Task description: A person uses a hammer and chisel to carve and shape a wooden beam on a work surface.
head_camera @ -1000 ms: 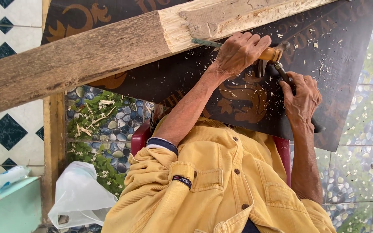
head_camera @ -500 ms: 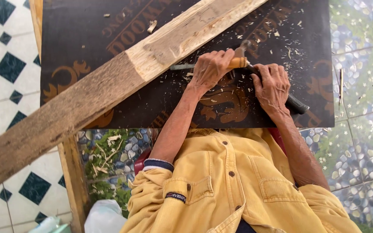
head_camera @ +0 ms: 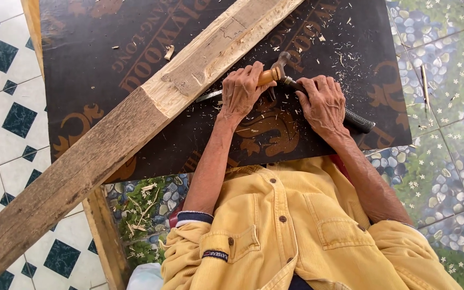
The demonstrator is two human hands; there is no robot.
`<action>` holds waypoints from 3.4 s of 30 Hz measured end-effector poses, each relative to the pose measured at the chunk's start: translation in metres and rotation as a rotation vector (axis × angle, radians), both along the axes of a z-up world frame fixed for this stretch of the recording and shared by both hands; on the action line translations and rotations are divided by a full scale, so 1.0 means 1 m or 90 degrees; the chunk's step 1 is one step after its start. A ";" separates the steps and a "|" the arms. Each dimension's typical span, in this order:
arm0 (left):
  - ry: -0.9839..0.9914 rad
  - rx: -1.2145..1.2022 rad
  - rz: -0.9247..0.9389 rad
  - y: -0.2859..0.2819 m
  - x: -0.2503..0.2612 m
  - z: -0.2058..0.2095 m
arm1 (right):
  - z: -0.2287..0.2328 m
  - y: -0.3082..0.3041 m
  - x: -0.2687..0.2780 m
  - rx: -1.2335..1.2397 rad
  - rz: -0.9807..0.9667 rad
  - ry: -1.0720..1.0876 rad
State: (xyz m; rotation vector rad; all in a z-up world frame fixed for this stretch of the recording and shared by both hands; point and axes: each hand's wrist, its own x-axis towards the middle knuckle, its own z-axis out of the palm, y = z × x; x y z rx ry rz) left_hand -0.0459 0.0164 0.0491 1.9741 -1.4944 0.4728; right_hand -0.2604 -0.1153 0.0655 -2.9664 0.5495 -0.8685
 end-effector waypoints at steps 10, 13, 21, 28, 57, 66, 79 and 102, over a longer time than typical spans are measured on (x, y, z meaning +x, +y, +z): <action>0.024 0.016 0.005 -0.001 0.000 -0.001 | 0.003 0.001 0.001 -0.001 -0.001 0.004; 0.030 0.026 0.004 0.000 -0.001 -0.003 | 0.003 0.001 0.002 -0.006 0.004 0.003; 0.034 0.027 0.010 -0.005 0.000 -0.009 | 0.003 0.001 0.003 -0.005 0.010 0.005; 0.044 -0.017 -0.020 -0.008 0.000 -0.014 | 0.005 0.003 0.004 -0.007 0.014 -0.002; 0.120 -0.208 0.232 0.145 0.086 0.026 | 0.008 0.007 0.002 -0.034 -0.009 0.070; 0.028 -0.031 0.302 0.175 0.092 -0.002 | 0.008 0.007 0.001 -0.058 -0.006 0.057; 0.093 0.227 0.169 0.225 0.104 0.047 | 0.007 0.006 0.002 -0.065 0.001 0.052; 0.025 0.220 0.160 0.176 0.075 0.040 | 0.002 -0.016 -0.015 0.040 0.011 0.063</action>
